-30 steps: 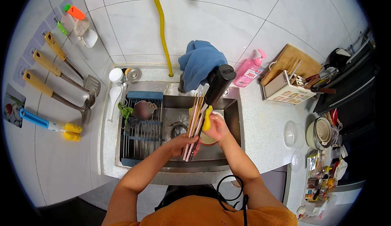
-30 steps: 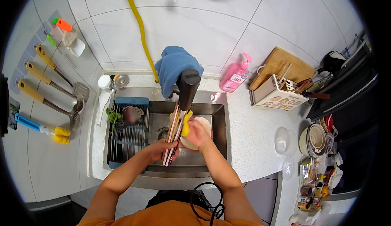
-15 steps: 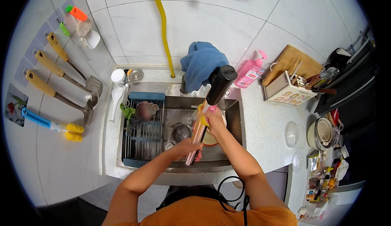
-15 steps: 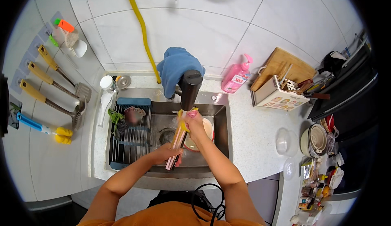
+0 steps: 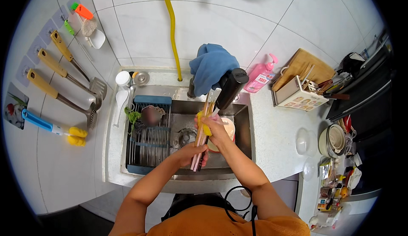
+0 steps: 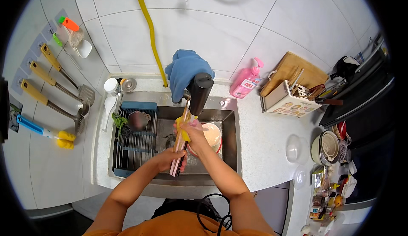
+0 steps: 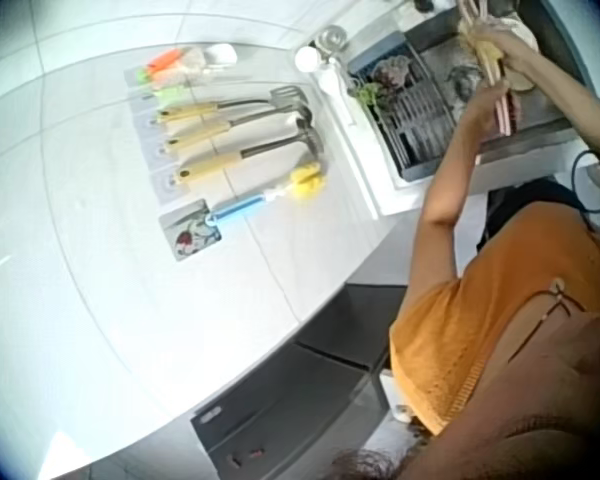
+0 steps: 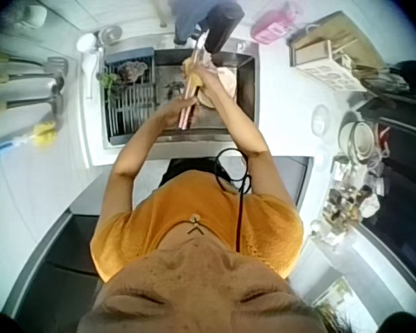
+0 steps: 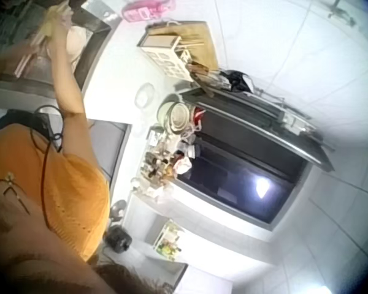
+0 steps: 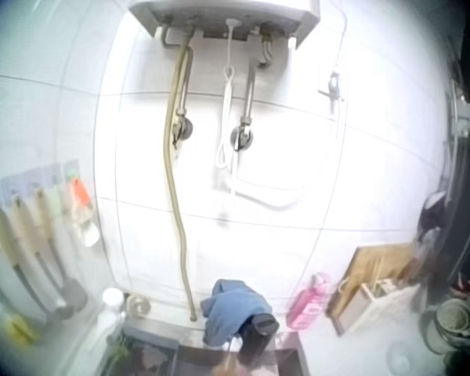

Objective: The person washes chopsticks and containers with a sponge under running water in a sink and places them in a dish rack.

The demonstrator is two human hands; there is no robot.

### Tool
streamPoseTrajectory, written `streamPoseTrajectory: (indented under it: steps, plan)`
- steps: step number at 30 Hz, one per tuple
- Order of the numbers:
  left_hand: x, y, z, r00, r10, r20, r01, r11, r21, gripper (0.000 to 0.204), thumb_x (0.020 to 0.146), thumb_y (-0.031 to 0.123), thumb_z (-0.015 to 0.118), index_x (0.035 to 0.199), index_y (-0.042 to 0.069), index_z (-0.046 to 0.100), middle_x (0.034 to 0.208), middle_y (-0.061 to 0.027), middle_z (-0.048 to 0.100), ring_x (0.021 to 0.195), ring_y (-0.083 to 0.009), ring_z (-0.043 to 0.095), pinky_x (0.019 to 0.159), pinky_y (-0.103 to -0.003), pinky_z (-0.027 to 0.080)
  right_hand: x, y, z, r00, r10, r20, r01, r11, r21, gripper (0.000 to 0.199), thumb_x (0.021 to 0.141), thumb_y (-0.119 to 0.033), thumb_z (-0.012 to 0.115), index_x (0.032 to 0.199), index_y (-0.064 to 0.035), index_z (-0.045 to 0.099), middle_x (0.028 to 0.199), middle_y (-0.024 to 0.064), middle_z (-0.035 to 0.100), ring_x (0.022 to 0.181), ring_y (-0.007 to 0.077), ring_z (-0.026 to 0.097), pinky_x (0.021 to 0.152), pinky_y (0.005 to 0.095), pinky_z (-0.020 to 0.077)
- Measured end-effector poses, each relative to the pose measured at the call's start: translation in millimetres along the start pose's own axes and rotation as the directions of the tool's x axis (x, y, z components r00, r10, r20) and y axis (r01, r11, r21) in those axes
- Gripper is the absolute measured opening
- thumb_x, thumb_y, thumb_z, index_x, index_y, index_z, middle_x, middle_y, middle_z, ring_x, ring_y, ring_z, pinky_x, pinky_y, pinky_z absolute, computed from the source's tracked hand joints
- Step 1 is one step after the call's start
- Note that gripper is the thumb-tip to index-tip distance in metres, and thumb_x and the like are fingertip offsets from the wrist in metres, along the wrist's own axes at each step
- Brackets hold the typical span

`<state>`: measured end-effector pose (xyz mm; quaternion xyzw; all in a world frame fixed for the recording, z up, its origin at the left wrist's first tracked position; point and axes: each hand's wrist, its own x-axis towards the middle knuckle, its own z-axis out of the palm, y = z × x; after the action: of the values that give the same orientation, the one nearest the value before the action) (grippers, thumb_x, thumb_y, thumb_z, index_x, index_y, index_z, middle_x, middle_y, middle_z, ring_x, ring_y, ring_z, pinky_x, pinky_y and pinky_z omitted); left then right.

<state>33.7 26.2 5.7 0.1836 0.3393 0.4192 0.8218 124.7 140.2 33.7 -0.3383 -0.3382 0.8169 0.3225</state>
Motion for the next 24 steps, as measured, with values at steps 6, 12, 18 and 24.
streamPoseTrajectory:
  steps: [6,12,18,24]
  plan:
    - [-2.0,5.2,3.9,0.992,0.050,-0.112,-0.061,0.993,-0.096,0.039,0.088,0.038,0.040,0.109,0.005,0.042,0.092,-0.0128,0.056,0.072,-0.0219,0.060,0.065,-0.034,0.052,7.9,-1.0,-9.7,0.995,-0.095,-0.044,0.091,0.992,-0.087,0.028,0.076,-0.002,0.055,0.102,-0.0035,0.044,0.089,0.0105,0.056,0.077,0.0206,0.058,0.064,0.0311,0.0485]
    - [-10.2,4.1,7.5,0.986,0.105,-0.128,-0.106,0.994,-0.002,0.042,0.091,0.036,0.033,0.117,0.004,0.038,0.098,-0.0145,0.055,0.084,-0.0247,0.059,0.072,-0.036,0.051,3.0,2.2,-13.2,0.993,-0.078,-0.085,0.081,0.996,0.033,0.031,0.074,-0.004,0.057,0.103,-0.0036,0.045,0.090,0.0087,0.056,0.076,0.0203,0.057,0.067,0.0324,0.0489]
    - [-21.9,2.5,-2.1,1.000,0.018,0.003,-0.018,0.992,-0.127,0.039,0.090,0.032,0.038,0.116,0.002,0.040,0.100,-0.0150,0.055,0.088,-0.0246,0.058,0.073,-0.035,0.051,3.4,-5.1,-27.4,0.993,-0.112,-0.026,0.114,0.992,0.060,0.031,0.073,-0.001,0.054,0.103,-0.0025,0.045,0.091,0.0124,0.057,0.077,0.0214,0.058,0.068,0.0322,0.0491]
    - [-21.6,1.1,-6.9,0.999,-0.029,0.046,0.030,0.999,-0.019,0.043,0.089,0.035,0.038,0.118,0.004,0.040,0.103,-0.0126,0.055,0.090,-0.0212,0.057,0.075,-0.035,0.050,5.7,1.4,-29.6,0.994,-0.089,-0.060,0.094,0.992,0.089,0.033,0.072,-0.001,0.053,0.104,-0.0016,0.045,0.090,0.0134,0.058,0.074,0.0220,0.058,0.067,0.0319,0.0492]
